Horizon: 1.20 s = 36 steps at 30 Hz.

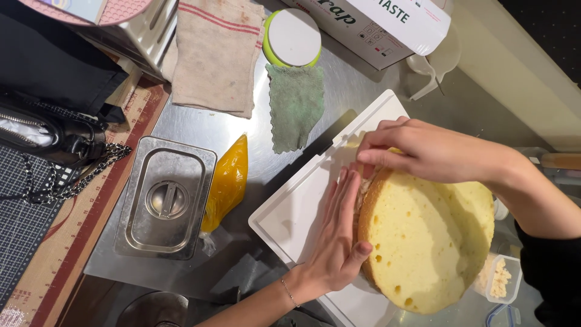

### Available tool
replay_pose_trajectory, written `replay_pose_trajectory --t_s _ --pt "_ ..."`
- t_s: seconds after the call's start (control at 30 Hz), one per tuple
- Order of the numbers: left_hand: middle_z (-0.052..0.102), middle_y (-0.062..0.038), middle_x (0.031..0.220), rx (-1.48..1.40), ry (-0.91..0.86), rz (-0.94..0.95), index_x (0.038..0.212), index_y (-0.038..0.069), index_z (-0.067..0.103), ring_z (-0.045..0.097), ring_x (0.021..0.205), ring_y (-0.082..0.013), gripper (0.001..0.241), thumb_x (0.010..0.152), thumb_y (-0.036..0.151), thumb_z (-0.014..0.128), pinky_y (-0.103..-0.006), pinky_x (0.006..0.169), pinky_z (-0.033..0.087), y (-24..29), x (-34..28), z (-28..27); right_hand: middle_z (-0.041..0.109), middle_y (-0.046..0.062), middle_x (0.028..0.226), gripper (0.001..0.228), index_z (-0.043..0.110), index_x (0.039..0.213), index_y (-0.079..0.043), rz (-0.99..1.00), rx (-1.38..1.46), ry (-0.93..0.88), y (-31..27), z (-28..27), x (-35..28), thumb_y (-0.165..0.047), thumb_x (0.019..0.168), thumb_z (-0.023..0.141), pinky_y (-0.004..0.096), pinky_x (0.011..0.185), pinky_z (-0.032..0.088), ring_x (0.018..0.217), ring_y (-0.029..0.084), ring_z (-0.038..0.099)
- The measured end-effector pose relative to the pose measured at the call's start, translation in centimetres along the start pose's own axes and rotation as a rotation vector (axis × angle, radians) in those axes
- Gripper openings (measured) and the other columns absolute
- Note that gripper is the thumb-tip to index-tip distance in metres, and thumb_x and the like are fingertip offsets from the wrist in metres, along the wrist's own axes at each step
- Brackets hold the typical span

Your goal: Assembling a multi-layered cake by stacking layers and applying crumbs to the sides

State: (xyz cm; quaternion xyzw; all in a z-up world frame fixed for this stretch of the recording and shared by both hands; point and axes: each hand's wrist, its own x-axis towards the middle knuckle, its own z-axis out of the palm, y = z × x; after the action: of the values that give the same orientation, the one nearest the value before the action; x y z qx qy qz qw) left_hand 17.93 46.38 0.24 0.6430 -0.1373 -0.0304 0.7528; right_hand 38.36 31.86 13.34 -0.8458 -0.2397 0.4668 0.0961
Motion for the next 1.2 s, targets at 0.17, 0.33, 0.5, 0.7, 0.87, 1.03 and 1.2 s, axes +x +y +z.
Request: replay_pose_trajectory --t_s 0.17,0.33,0.5,0.7,0.87,1.03,1.2 --pt "0.017 -0.028 0.195 0.047 -0.038 0.051 0.182 -0.004 0.011 0.007 0.186 -0.0475 0.113 0.117 0.088 0.003 -0.0643 0.153 0.002 -0.2 0.6 0.4 0.092 0.005 0.124 0.042 0.083 0.128 -0.005 -0.036 0.241 0.474 0.0 1.0 -6.6 -0.027 0.119 0.049 0.032 0.103 0.065 0.114 0.016 0.088" --pt "0.023 -0.024 0.194 0.071 -0.066 0.064 0.183 -0.001 0.015 0.004 0.185 -0.0521 0.113 0.116 0.089 0.003 -0.0677 0.153 -0.002 0.6 1.3 -0.2 0.082 0.025 0.127 0.049 0.070 0.142 0.014 0.083 0.297 1.018 5.4 7.9 -14.1 -0.017 0.139 0.032 0.036 0.109 0.055 0.119 0.027 0.077" --pt "0.006 -0.019 0.199 0.058 0.097 0.111 0.186 0.008 0.010 0.007 0.189 -0.0408 0.113 0.116 0.096 -0.003 -0.0649 0.157 0.003 -0.8 1.9 0.8 0.073 0.007 0.147 0.055 0.058 0.171 -0.012 0.175 0.646 1.402 19.7 22.7 -23.9 -0.052 0.148 0.029 0.029 0.127 0.058 0.148 0.021 0.075" --pt "0.036 -0.024 0.190 0.060 -0.014 0.057 0.183 0.000 0.019 0.020 0.182 -0.0392 0.133 0.104 0.106 0.001 -0.0567 0.149 -0.002 0.2 2.2 1.7 0.076 -0.005 0.129 0.035 0.070 0.150 -0.030 0.546 0.961 1.874 14.1 32.9 -28.0 -0.051 0.139 0.044 0.016 0.122 0.058 0.114 0.003 0.068" --pt "0.021 -0.017 0.195 -0.502 -0.020 0.025 0.185 0.003 0.011 0.022 0.181 -0.0319 0.124 0.109 0.094 0.044 -0.0551 0.150 0.024 -3.5 1.1 3.6 0.081 0.008 0.114 0.052 0.076 0.140 -0.016 0.560 1.118 2.133 16.9 43.9 -32.1 -0.056 0.135 0.042 0.019 0.093 0.062 0.093 0.013 0.075" --pt "0.019 -0.009 0.197 -0.536 -0.057 -0.065 0.188 0.019 0.001 0.024 0.181 -0.0281 0.127 0.099 0.099 0.041 -0.0496 0.151 0.019 -3.7 1.6 3.4 0.082 0.013 0.118 0.042 0.073 0.140 -0.006 0.773 1.005 2.070 21.1 51.2 -31.7 -0.035 0.133 0.044 0.022 0.088 0.058 0.091 0.011 0.073" --pt "0.014 -0.024 0.200 -1.353 -0.043 -0.051 0.195 0.028 -0.008 0.034 0.179 -0.0531 0.117 0.098 0.039 0.057 -0.0783 0.140 0.041 -2.1 1.5 3.5 0.090 0.004 0.113 0.039 0.081 0.132 -0.018 0.679 1.035 1.637 27.2 53.9 -22.5 -0.045 0.120 0.057 0.035 0.085 0.059 0.097 0.017 0.080"
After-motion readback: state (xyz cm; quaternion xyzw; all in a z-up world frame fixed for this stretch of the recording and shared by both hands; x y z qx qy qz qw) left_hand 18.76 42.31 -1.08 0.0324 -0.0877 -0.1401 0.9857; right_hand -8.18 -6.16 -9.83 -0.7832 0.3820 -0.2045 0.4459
